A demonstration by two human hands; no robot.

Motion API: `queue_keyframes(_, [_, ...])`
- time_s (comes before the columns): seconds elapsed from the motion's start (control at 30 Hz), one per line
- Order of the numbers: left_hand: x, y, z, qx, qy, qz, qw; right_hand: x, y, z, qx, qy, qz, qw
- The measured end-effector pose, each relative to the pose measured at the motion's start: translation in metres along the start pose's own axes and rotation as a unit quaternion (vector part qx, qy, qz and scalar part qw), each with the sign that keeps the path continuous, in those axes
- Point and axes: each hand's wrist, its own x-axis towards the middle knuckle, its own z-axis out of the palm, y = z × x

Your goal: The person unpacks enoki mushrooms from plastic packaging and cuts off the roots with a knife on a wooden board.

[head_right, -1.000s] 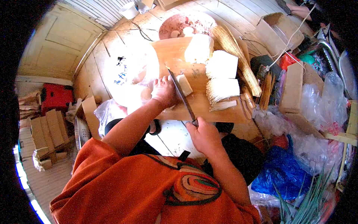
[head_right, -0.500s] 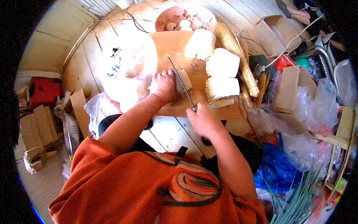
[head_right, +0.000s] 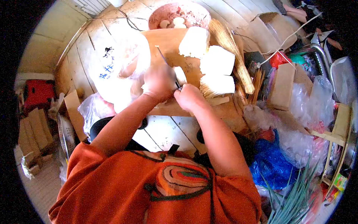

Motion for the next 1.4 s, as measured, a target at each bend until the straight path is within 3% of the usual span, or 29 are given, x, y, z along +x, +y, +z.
queue_keyframes(0.07, [-0.007,0.008,-0.031,0.007,-0.130,-0.029,0.991,-0.006,-0.012,-0.011,0.020,-0.044,0.019,0.999])
queue_keyframes(0.1, [-0.008,0.011,-0.038,0.009,-0.126,-0.026,0.992,-0.011,-0.021,-0.019,0.039,-0.091,0.038,0.994])
queue_keyframes(0.23, [-0.016,0.010,-0.040,-0.041,-0.107,-0.006,0.993,-0.030,-0.019,-0.026,0.050,-0.097,0.060,0.992])
queue_keyframes(0.3, [-0.020,0.001,-0.023,-0.066,-0.047,-0.017,0.997,-0.036,-0.002,-0.011,0.036,-0.062,0.058,0.996])
queue_keyframes(0.4, [-0.025,-0.002,-0.029,-0.096,-0.056,-0.035,0.993,-0.055,0.009,-0.010,0.002,-0.084,0.053,0.995])
queue_keyframes(0.5, [-0.027,-0.016,-0.031,-0.122,-0.059,-0.046,0.990,-0.076,0.004,-0.020,0.075,-0.045,0.080,0.993])
queue_keyframes(0.53, [-0.024,-0.030,-0.015,-0.213,-0.030,-0.055,0.975,-0.079,0.005,-0.021,0.086,-0.040,0.077,0.993])
queue_keyframes(0.57, [-0.024,-0.036,-0.007,-0.303,-0.003,-0.065,0.951,-0.081,0.007,-0.021,0.095,-0.005,0.028,0.995])
queue_keyframes(0.6, [-0.031,-0.012,-0.064,-0.346,-0.052,-0.130,0.928,-0.082,0.008,-0.021,0.104,0.031,-0.021,0.994])
queue_keyframes(0.7, [-0.020,-0.005,-0.084,-0.398,-0.024,-0.096,0.912,-0.094,0.000,-0.030,0.200,0.097,-0.084,0.971])
queue_keyframes(0.8, [-0.014,0.055,-0.151,-0.408,-0.070,-0.117,0.903,-0.105,-0.012,-0.039,0.234,0.195,-0.146,0.941])
queue_keyframes(0.83, [-0.011,0.068,-0.159,-0.420,-0.083,-0.123,0.895,-0.109,-0.013,-0.042,0.218,0.241,-0.168,0.931])
queue_keyframes(0.9, [0.019,0.053,-0.111,-0.408,-0.092,-0.130,0.899,-0.119,-0.014,-0.053,0.262,0.253,-0.199,0.910])
queue_keyframes(1.0, [0.037,0.062,-0.091,-0.481,-0.112,-0.068,0.867,-0.127,-0.008,-0.066,0.288,0.324,-0.263,0.862])
queue_keyframes(1.03, [0.044,0.061,-0.090,-0.463,-0.172,-0.064,0.867,-0.127,-0.005,-0.071,0.284,0.357,-0.275,0.846])
queue_keyframes(1.1, [0.042,0.069,-0.086,-0.408,-0.154,-0.074,0.897,-0.131,0.001,-0.081,0.327,0.333,-0.246,0.850])
queue_keyframes(1.17, [0.040,0.077,-0.092,-0.233,-0.218,0.011,0.948,-0.127,0.010,-0.081,0.384,0.357,-0.258,0.811])
queue_keyframes(1.23, [0.037,0.070,-0.081,-0.278,-0.360,0.124,0.882,-0.131,0.014,-0.088,0.465,0.312,-0.224,0.798])
queue_keyframes(1.3, [0.035,0.072,-0.057,-0.180,-0.342,0.290,0.876,-0.128,0.019,-0.090,0.486,0.307,-0.213,0.790])
queue_keyframes(1.33, [0.033,0.073,-0.051,-0.193,-0.365,0.329,0.849,-0.131,0.020,-0.093,0.470,0.312,-0.208,0.799])
queue_keyframes(1.37, [0.034,0.074,-0.046,-0.195,-0.365,0.327,0.850,-0.137,0.016,-0.095,0.553,0.283,-0.174,0.764])
queue_keyframes(1.4, [0.035,0.073,-0.041,-0.143,-0.343,0.344,0.862,-0.138,0.017,-0.095,0.547,0.282,-0.175,0.769])
